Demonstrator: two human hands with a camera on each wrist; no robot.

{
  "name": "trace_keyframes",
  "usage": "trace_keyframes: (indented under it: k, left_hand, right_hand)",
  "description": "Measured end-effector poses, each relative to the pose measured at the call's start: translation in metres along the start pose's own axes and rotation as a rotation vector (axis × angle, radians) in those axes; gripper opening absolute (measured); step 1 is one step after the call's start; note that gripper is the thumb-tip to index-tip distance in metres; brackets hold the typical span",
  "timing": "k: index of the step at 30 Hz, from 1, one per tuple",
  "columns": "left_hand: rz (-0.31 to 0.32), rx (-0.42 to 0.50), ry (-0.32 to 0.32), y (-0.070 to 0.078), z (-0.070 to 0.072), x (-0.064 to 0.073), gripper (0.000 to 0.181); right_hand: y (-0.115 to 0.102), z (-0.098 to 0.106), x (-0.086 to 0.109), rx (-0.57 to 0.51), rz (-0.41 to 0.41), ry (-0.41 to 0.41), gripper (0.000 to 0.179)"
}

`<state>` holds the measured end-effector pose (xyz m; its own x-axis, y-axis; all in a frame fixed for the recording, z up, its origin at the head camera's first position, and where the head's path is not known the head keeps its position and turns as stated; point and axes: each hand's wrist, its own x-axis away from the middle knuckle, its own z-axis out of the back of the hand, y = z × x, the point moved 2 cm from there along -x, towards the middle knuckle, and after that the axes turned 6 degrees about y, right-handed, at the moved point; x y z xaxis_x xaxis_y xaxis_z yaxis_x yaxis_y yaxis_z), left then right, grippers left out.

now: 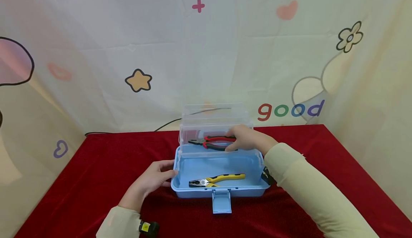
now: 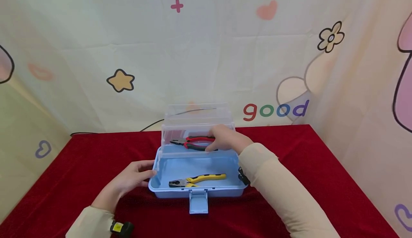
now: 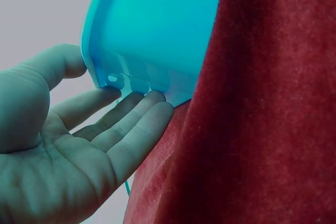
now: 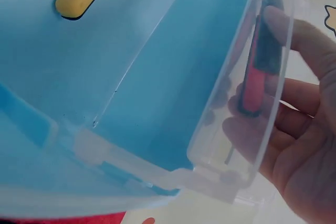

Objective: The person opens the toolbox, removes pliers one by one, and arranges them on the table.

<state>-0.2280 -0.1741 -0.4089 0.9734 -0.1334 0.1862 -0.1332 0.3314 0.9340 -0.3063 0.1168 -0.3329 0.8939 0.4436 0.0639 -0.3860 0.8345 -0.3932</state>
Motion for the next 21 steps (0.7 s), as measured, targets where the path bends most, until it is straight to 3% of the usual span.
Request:
trace_keyframes:
  k: [8,21]
  left_hand:
    - [0.0,-0.008,0.008,-0.0027,-0.0017,-0.0017,0.049]
    - [-0.01,-0.015,0.004,0.0002,-0.0012,0.0015,0.049]
  right_hand:
    - [0.005,0.0043,0.0055,-0.135,0.015,-0.054,0.036]
    - [0.0057,0.0009,0.0096,-0.193,0.018,-0.079,0.04]
